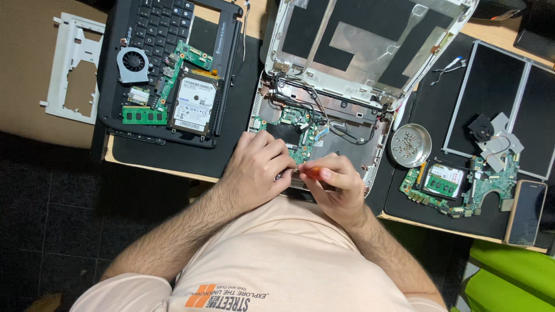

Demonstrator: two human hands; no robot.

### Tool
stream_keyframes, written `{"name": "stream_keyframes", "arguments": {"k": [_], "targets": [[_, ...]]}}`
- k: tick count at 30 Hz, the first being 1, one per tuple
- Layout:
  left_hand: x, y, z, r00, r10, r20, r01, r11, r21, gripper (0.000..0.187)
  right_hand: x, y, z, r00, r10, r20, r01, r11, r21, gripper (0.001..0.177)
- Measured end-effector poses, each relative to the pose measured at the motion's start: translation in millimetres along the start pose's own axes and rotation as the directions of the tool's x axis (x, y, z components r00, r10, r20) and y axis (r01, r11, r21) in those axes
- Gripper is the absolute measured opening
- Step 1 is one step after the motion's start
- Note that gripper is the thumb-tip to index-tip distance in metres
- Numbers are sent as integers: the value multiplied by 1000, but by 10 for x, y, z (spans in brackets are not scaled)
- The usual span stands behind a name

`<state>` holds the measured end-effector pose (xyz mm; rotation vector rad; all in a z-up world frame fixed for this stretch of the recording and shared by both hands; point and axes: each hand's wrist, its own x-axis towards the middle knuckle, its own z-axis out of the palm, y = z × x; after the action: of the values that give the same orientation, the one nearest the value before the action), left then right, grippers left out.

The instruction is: The person uses a screwdriver to remove screws from the motherboard of a disassembled laptop resting on their lap. They then use their hands to disconnect cables and remove the motherboard from the laptop chassis.

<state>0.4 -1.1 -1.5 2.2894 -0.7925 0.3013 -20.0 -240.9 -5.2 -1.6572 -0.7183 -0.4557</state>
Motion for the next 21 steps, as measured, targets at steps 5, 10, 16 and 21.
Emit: {"name": "stream_keyframes", "arguments": {"k": [5, 10, 16, 21], "targets": [[10, 8, -10, 1000, -2, -1, 2, 1000, 5, 5, 74, -37, -7, 1000, -15, 9, 15, 1000, 1, 71], [-3, 4, 5, 1000, -14, -8, 14, 1000, 12, 3, 158, -146, -8, 997, 17, 76, -18, 1000, 25, 80], [9, 1, 1, 1000, 10, 2, -10, 1000, 16, 5, -59, 77, -13, 1000, -8, -21, 8, 1000, -15, 68], [2, -16, 12, 1000, 14, -6, -14, 1000, 23, 2, 205, -169, 5, 999, -25, 33, 27, 998, -50, 78]]}}
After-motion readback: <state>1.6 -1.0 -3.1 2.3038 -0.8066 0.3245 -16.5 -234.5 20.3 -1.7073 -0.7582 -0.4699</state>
